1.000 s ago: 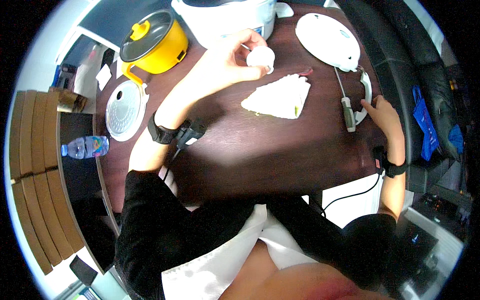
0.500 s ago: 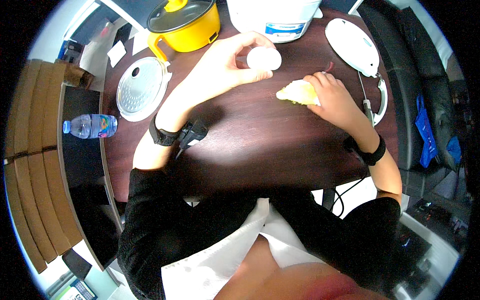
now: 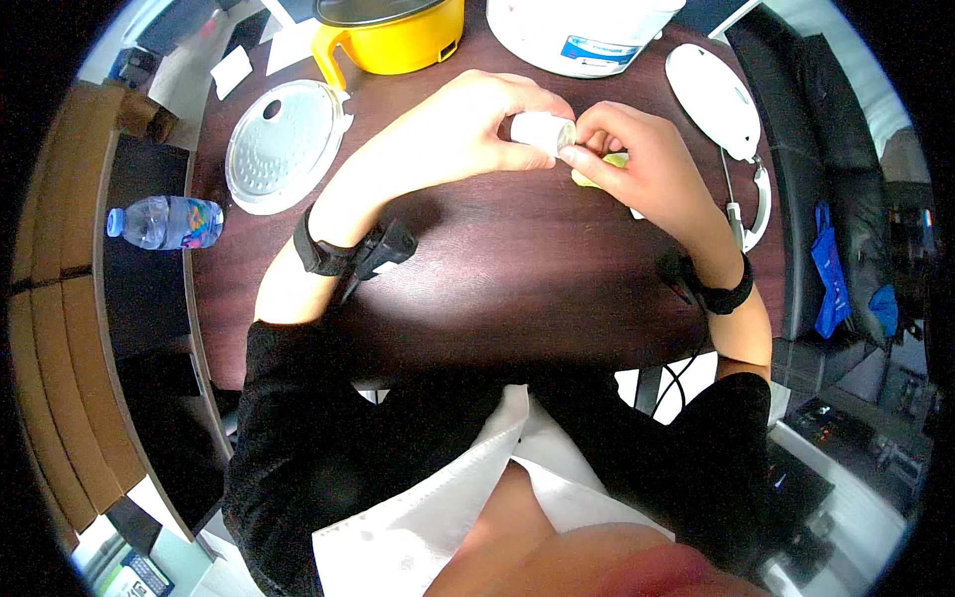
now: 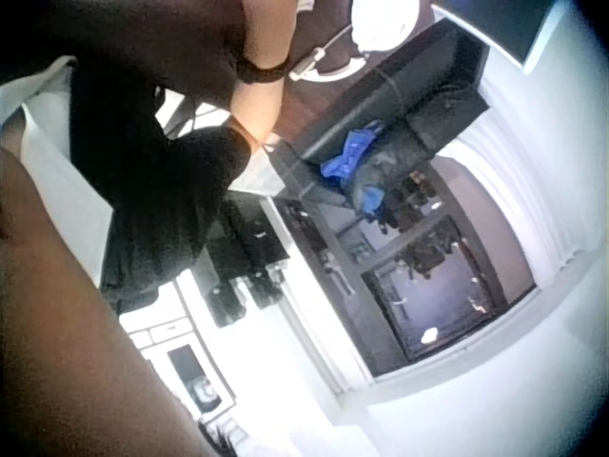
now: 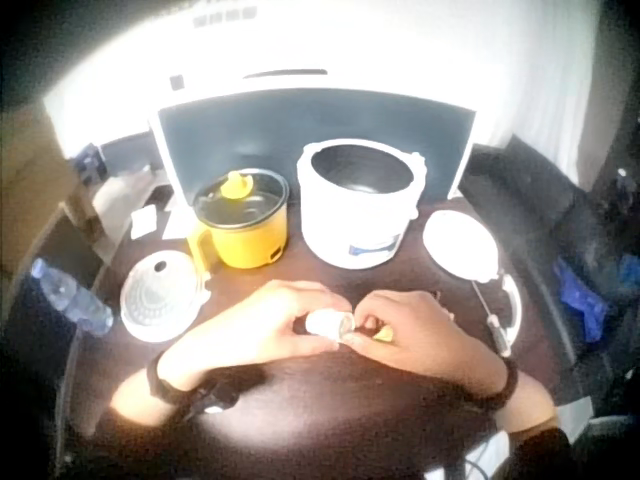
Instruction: The person uses a screwdriver to remove screws from a white plastic appliance lid, then wipes the lid and a white power cord with a cloth. The person places the lid and cord on the table after cleaning.
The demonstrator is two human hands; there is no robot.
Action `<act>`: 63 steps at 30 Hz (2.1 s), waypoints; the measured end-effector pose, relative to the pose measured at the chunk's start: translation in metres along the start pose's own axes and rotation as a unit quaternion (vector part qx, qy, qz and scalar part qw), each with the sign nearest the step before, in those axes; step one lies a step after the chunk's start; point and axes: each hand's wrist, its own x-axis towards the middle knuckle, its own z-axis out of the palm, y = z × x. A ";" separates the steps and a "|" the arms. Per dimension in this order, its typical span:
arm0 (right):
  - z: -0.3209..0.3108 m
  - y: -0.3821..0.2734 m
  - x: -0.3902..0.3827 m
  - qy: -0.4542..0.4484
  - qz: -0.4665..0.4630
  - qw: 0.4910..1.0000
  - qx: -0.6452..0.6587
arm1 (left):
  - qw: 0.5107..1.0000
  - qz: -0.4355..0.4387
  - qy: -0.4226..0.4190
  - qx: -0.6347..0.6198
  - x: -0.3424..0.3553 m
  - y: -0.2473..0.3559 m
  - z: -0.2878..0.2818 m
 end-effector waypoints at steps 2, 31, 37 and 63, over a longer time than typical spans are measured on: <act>0.002 0.000 0.003 -0.023 0.009 1.000 -0.008 | 1.000 0.000 -0.013 0.007 0.000 0.002 -0.004; 0.010 0.003 0.031 -0.073 0.009 0.996 0.056 | 0.997 -0.057 0.004 0.047 -0.003 -0.002 -0.012; 0.007 0.012 0.033 -0.043 0.087 0.976 0.196 | 0.995 -0.091 0.042 -0.026 0.000 0.004 -0.014; -0.013 -0.006 0.016 -0.093 0.026 0.983 0.156 | 0.954 -0.061 -0.038 -0.291 -0.002 0.005 -0.001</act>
